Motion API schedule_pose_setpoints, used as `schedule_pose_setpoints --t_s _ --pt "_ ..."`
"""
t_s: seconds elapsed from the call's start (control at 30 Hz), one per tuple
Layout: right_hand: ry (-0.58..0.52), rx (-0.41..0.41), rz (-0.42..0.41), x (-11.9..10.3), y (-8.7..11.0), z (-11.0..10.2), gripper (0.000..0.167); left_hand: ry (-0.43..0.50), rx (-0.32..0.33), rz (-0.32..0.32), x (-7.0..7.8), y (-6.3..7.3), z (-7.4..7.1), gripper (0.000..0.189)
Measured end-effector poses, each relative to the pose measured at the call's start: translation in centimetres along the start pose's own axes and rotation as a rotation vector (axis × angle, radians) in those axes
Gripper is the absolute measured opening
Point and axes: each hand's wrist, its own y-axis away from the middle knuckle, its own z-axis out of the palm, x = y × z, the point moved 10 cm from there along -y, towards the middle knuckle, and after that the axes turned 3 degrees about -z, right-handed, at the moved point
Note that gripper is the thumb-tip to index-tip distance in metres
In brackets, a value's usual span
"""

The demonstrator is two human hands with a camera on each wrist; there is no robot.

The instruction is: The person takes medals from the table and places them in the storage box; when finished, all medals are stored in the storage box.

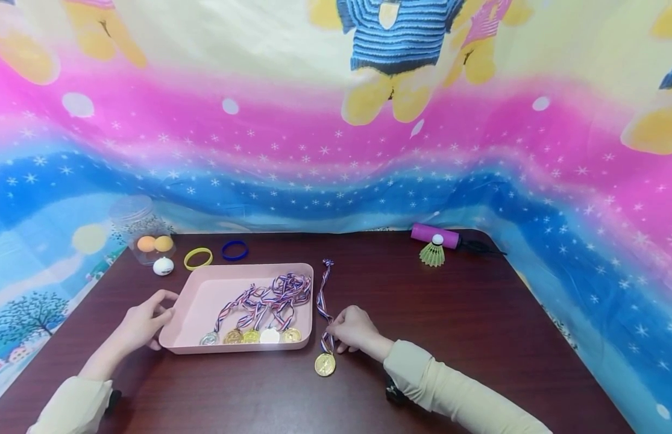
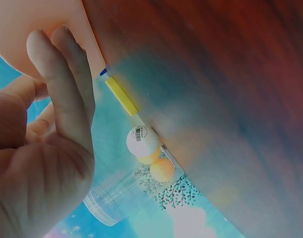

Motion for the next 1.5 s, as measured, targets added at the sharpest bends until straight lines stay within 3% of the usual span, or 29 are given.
schedule_pose_setpoints --t_s 0.3,0.7,0.93,1.5 --pt "-0.024 0.021 -0.036 -0.1 -0.1 -0.2 0.007 0.001 -0.002 0.001 0.1 0.0 0.0 0.032" --pt "-0.084 0.158 -0.132 -1.4 -0.5 -1.7 0.006 -0.004 0.003 0.003 0.1 0.0 -0.3 0.031" --pt "-0.27 0.087 -0.074 -0.7 -0.6 -0.8 0.006 -0.009 0.006 0.0 0.3 0.1 -0.3 0.032" --pt "-0.454 -0.008 0.016 0.8 -0.4 -0.1 0.008 -0.009 0.004 0.0 0.4 0.1 -0.3 0.031"
